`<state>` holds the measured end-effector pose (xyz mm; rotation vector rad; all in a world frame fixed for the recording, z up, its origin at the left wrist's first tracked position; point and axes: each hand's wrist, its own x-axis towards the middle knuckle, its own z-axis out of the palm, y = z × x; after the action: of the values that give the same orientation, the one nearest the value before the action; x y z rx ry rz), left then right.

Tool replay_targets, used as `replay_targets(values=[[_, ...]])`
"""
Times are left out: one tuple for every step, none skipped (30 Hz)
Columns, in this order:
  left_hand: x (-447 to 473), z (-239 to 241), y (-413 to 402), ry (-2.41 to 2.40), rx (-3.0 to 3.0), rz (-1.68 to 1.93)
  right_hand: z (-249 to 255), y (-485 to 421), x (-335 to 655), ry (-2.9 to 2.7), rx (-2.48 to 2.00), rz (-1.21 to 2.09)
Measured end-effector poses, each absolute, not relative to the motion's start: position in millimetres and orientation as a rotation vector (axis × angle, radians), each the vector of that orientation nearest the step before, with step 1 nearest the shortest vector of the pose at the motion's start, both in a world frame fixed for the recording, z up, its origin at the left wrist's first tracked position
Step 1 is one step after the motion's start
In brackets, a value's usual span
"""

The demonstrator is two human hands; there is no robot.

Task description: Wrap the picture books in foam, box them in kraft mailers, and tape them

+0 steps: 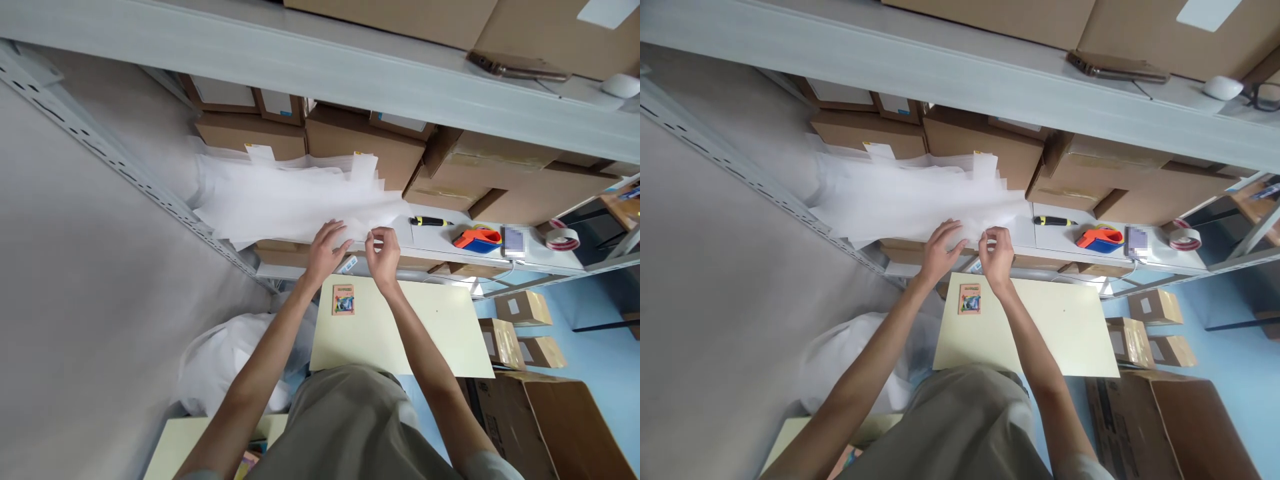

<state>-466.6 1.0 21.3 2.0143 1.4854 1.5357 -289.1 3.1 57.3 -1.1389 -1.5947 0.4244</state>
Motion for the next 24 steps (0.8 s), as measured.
replay_targets(values=[[-463, 18, 3, 1.509, 1.998, 1.504, 55, 4, -282, -1.599, -1.138, 0.448], [-461, 15, 7, 1.543, 1.975, 1.478, 51, 5, -276, -1.610, -1.146, 0.471], [-458, 11, 11, 1.584, 1.950, 1.462, 47, 7, -269, -1.628, -1.161, 0.492], [-456, 8, 15, 1.628, 1.928, 1.458, 42, 10, -262, -1.653, -1.182, 0.511], [-455, 5, 19, 1.672, 1.913, 1.462, 36, 13, -256, -1.685, -1.208, 0.527], [-453, 3, 23, 1.712, 1.909, 1.465, 31, 16, -250, -1.721, -1.237, 0.536], [-451, 2, 26, 1.748, 1.914, 1.467, 26, 19, -245, -1.758, -1.268, 0.538], [-450, 3, 28, 1.782, 1.922, 1.468, 21, 23, -240, -1.793, -1.301, 0.534], [-448, 3, 30, 1.816, 1.924, 1.470, 17, 26, -237, -1.824, -1.335, 0.525], [-446, 5, 31, 1.851, 1.915, 1.478, 13, 30, -235, -1.851, -1.366, 0.515], [-444, 7, 31, 1.882, 1.895, 1.491, 10, 35, -233, -1.877, -1.389, 0.508], [-442, 9, 32, 1.906, 1.870, 1.502, 8, 39, -232, -1.903, -1.400, 0.507], [-441, 11, 32, 1.925, 1.844, 1.509, 6, 42, -232, -1.930, -1.401, 0.509], [-439, 14, 33, 1.945, 1.824, 1.504, 4, 46, -232, -1.956, -1.392, 0.510], [-438, 16, 34, 1.971, 1.809, 1.485, 3, 48, -232, -1.981, -1.377, 0.504], [-437, 18, 36, 2.011, 1.803, 1.450, 3, 50, -233, -1.998, -1.363, 0.485], [-436, 20, 39, 2.063, 1.803, 1.402, 3, 51, -233, -2.007, -1.352, 0.451], [-437, 21, 42, 2.121, 1.813, 1.345, 4, 52, -233, -2.006, -1.346, 0.402], [-437, 22, 46, 2.171, 1.835, 1.284, 6, 52, -233, -2.003, -1.338, 0.343], [-438, 22, 50, 2.201, 1.871, 1.225, 9, 52, -232, -2.002, -1.329, 0.281], [-440, 22, 55, 2.207, 1.917, 1.172, 12, 52, -232, -2.006, -1.317, 0.222], [-441, 20, 58, 2.193, 1.962, 1.125, 16, 52, -232, -2.017, -1.302, 0.170], [-443, 18, 62, 2.163, 2.001, 1.084, 20, 53, -231, -2.033, -1.289, 0.124], [-444, 15, 64, 2.125, 2.031, 1.047, 25, 54, -231, -2.052, -1.284, 0.083]])
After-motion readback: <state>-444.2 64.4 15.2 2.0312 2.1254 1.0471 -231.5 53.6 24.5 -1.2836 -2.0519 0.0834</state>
